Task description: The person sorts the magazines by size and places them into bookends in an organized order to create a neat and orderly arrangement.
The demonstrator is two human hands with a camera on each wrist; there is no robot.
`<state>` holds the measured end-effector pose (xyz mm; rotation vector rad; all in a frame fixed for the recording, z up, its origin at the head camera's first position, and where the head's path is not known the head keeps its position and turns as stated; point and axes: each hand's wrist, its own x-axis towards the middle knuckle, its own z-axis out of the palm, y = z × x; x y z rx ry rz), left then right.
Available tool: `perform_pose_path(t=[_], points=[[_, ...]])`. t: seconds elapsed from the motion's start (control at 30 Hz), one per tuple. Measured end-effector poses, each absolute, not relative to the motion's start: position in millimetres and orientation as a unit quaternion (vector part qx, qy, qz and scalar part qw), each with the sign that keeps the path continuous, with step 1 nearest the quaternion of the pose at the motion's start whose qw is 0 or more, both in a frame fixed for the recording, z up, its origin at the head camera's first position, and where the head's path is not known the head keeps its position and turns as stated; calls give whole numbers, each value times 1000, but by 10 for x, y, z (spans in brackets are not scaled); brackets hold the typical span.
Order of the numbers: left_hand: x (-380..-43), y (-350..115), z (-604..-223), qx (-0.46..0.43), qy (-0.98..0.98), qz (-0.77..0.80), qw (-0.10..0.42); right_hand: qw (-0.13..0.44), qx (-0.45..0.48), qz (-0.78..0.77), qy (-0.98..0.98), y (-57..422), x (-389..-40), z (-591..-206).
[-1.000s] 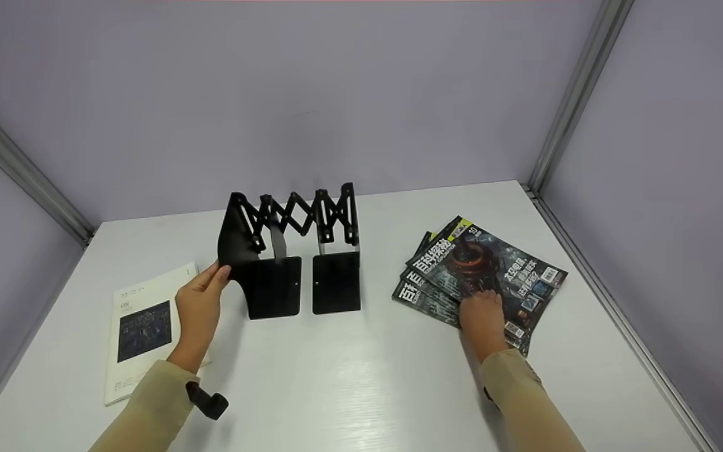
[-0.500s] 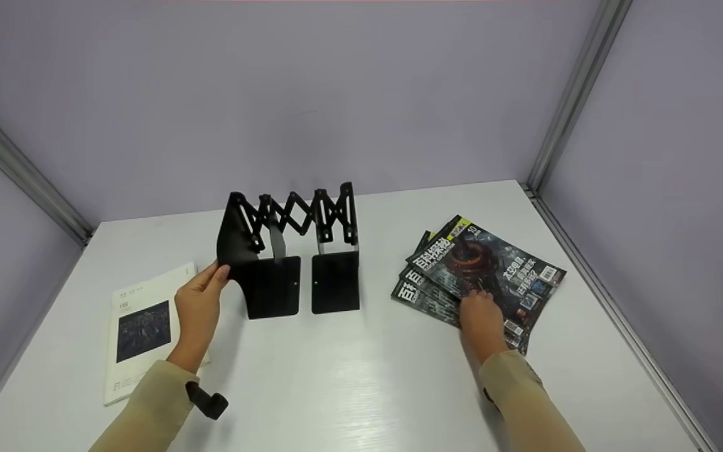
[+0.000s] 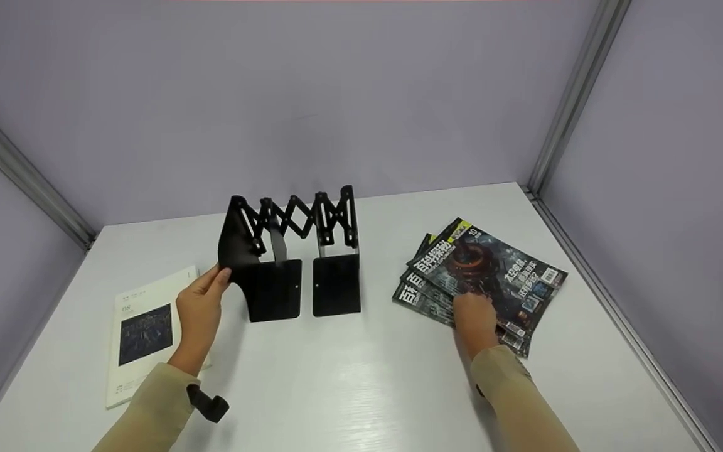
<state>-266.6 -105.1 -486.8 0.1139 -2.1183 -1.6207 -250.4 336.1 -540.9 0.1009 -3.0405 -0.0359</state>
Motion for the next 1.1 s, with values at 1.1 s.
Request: perform_pose_path(t=[1.1], points=[[-2682, -1039, -4875, 34, -769, -591, 242, 256, -18, 147, -955, 3658, -2458, -5355]])
